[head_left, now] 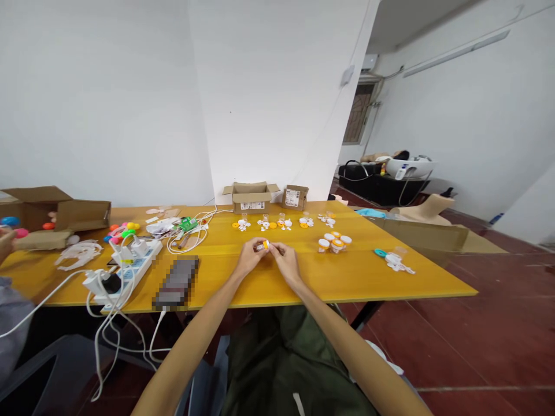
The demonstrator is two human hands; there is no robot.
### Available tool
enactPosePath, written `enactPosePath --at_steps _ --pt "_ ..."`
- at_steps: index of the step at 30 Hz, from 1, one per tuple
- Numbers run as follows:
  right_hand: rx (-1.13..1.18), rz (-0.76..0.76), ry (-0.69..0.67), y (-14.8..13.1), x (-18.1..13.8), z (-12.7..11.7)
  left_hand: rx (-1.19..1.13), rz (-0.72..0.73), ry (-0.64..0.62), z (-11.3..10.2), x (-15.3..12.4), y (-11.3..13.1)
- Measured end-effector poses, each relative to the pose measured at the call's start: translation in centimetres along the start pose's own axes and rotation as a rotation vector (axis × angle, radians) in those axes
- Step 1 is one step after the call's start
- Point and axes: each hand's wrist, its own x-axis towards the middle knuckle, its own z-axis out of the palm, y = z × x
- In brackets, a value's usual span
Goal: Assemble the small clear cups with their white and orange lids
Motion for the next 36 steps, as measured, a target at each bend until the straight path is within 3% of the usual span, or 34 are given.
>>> enactPosePath --at_steps 36 --pt "0.138 0.109 0.023 0.5 0.1 -0.2 0.274 0.249 -0.049 0.1 -0.8 1.6"
